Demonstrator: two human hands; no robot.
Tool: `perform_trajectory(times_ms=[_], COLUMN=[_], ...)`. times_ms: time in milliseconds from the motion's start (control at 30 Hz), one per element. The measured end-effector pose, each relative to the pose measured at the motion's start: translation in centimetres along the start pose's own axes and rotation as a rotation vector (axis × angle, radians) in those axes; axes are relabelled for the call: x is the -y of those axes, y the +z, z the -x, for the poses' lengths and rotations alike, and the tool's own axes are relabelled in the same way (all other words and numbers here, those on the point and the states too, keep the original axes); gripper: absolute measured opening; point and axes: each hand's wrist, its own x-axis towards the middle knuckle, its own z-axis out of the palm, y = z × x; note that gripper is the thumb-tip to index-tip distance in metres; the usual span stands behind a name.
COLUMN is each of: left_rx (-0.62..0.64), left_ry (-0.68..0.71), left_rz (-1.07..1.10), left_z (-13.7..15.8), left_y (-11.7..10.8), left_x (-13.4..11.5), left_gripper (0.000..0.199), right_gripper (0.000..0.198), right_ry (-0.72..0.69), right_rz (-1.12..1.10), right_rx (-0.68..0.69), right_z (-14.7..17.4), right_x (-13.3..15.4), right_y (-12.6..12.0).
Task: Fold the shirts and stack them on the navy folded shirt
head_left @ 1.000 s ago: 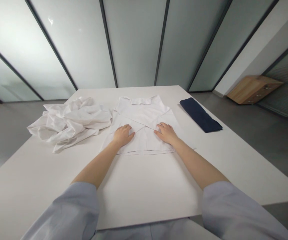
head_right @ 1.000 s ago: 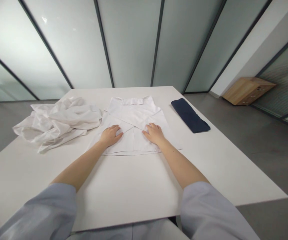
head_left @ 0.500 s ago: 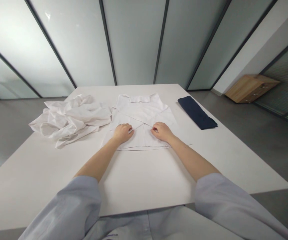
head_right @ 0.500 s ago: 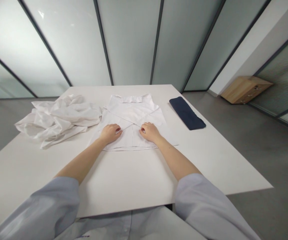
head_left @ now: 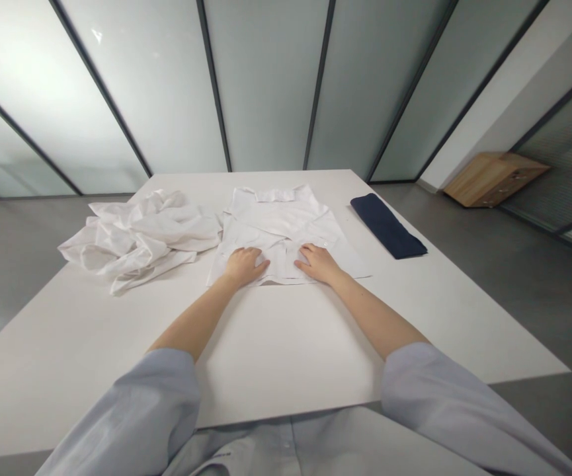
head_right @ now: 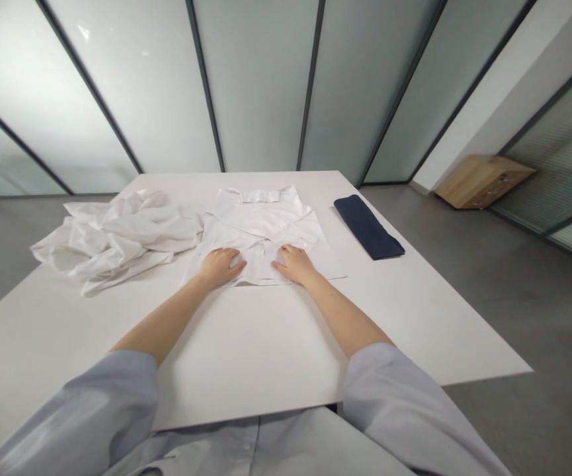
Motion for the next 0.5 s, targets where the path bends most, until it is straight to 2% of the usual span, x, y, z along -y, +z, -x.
perform_trajectory(times_ms=[100,167,233,300,367,433,500], left_rx=[-0.023,-0.036,-0.011,0.048,0.087,0.081,0.064], left_ry=[0.048,0.13,0.225,0.275,0.279,0.263,0.247], left_rz=[0.052,0.092,0.122,0.137,0.141,0.145,0.14], left_z=[0.33,0.59,0.82,0.96,0.95,0.78,0.52], left_y=[0.21,0.25,0.27,0.3,0.38,0.44,0.43], left_x=[0.07,0.12,0.11,0.04,-0.03,-0.07,-0.09], left_gripper=[0.06,0.076,0.091,0.097,0.091,0.075,0.057], right_gripper=[0.049,0.051,0.055,0.064,0.079,0.091,0.094], right_ry=[-0.034,-0.08,-0.132,-0.171,-0.194,-0.205,-0.204], right_rz=[-0.016,-0.047,-0.082,-0.112,-0.128,-0.126,-0.116], right_rx=[-0.05,-0.084,-0.091,-0.06,-0.003,0.051,0.078], right_z=[0.07,0.13,0.2,0.29,0.42,0.53,0.56], right_x=[-0.16,-0.19,-0.14,0.02,0.26,0.55,0.78], right_y=[0.52,0.66,0.67,0.67,0.72,0.83,0.94])
